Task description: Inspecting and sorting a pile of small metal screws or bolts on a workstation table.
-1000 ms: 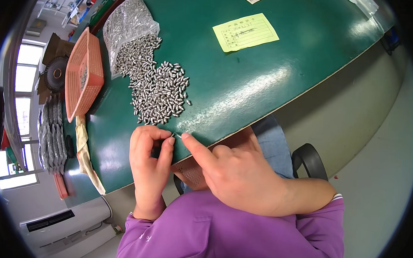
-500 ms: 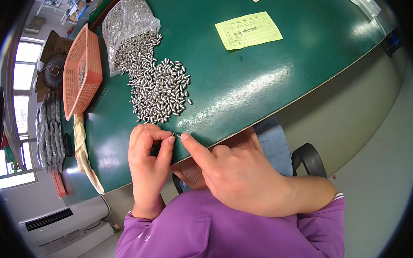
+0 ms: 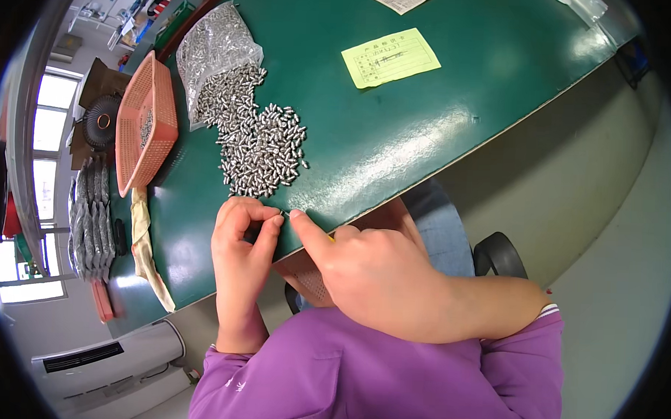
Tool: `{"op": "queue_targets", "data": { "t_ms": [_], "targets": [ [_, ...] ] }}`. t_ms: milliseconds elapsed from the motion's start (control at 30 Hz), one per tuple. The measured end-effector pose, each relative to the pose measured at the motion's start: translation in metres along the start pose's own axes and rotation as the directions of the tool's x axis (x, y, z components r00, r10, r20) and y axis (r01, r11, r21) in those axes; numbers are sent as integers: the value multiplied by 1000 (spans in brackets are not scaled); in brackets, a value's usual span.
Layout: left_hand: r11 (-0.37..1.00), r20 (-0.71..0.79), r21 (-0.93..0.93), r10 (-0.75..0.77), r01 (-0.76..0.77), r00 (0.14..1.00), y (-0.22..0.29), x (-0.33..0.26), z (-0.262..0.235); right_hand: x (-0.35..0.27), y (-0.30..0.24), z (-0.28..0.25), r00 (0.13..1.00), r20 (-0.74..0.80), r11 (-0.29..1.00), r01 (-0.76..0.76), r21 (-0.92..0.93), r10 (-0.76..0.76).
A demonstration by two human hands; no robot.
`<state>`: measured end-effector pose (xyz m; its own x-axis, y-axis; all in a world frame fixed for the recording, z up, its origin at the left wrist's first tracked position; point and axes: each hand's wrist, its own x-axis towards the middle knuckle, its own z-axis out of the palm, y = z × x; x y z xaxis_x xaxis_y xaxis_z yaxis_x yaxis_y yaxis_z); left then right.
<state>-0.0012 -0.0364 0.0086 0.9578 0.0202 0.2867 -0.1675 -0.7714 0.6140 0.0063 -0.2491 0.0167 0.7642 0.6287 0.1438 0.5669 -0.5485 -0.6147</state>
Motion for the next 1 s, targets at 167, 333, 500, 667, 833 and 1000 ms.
{"op": "queue_targets", "data": {
  "t_ms": [167, 333, 500, 667, 833, 1000],
  "targets": [
    [998, 148, -68, -5, 15, 989, 9, -9, -13, -7, 9, 2, 996, -85, 984, 2, 177, 13],
    [994, -84, 104, -17, 25, 996, -4, 4, -3, -6, 13, 3, 993, -115, 986, -4, 167, 23],
    [987, -122, 161, 14, 6, 992, -7, 9, 7, -6, 16, 10, 979, -189, 991, 95, 92, -77],
    [985, -95, 171, 47, -30, 994, -7, 6, 5, -4, 15, 13, 980, -185, 993, 87, 74, -72],
    [997, -29, 73, -6, 8, 1000, 4, -2, 1, -4, 6, 6, 997, -75, 999, -8, 53, 12],
    [999, -20, 44, -9, 10, 1000, 3, -3, 2, -4, 4, 7, 998, -59, 1000, 5, -9, -6]
  ]
}}
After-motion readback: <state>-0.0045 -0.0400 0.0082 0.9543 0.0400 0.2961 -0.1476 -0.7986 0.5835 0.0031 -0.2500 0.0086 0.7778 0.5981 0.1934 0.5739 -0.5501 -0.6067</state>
